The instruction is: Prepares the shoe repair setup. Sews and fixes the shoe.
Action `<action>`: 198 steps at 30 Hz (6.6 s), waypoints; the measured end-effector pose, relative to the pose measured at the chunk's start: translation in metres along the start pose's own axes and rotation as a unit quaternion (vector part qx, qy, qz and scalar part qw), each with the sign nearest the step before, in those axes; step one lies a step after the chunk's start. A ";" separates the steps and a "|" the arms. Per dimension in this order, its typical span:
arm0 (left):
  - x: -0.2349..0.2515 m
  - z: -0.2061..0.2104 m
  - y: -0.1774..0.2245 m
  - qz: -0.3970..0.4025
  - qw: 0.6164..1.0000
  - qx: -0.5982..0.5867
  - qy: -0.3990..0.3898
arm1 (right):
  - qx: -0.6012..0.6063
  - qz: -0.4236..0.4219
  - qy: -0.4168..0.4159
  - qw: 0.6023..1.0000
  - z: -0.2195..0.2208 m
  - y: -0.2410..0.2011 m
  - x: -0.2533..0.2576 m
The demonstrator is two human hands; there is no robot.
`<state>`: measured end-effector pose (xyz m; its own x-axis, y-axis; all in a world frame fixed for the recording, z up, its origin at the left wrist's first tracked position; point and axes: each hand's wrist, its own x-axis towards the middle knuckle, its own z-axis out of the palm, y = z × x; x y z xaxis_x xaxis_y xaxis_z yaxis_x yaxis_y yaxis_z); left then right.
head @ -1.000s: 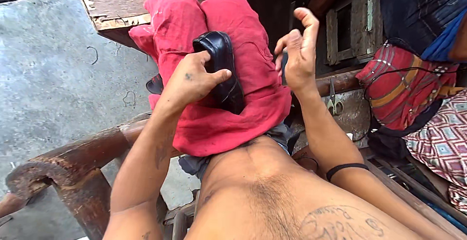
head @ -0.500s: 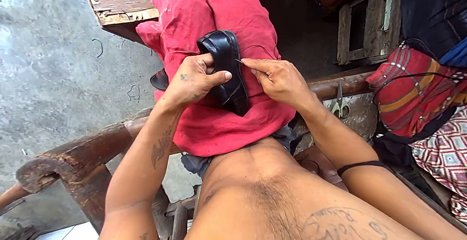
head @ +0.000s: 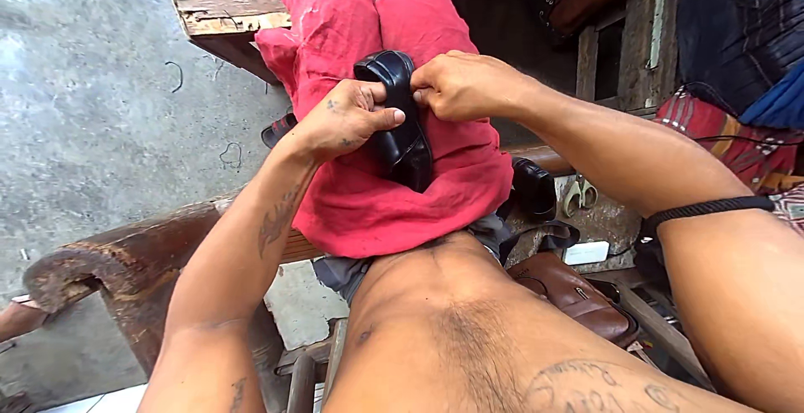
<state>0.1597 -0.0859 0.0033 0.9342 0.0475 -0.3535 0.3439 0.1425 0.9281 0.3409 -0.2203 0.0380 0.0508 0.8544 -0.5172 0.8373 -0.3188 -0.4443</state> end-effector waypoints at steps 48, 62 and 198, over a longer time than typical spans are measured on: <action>-0.005 0.027 0.013 0.037 0.923 0.364 0.119 | -0.011 -0.050 0.314 0.948 0.063 0.016 -0.047; -0.013 0.024 -0.016 0.163 0.904 0.351 0.183 | 0.022 0.269 0.293 0.917 0.090 0.102 -0.084; -0.102 -0.097 -0.025 -0.032 0.925 0.254 0.281 | -0.038 0.029 0.213 0.976 0.026 0.000 -0.051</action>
<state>0.0466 0.0016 0.0048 0.7626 0.5825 -0.2813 0.5297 -0.3127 0.7884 0.3247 -0.2742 0.0451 0.3079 0.9338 -0.1821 0.8635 -0.3546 -0.3586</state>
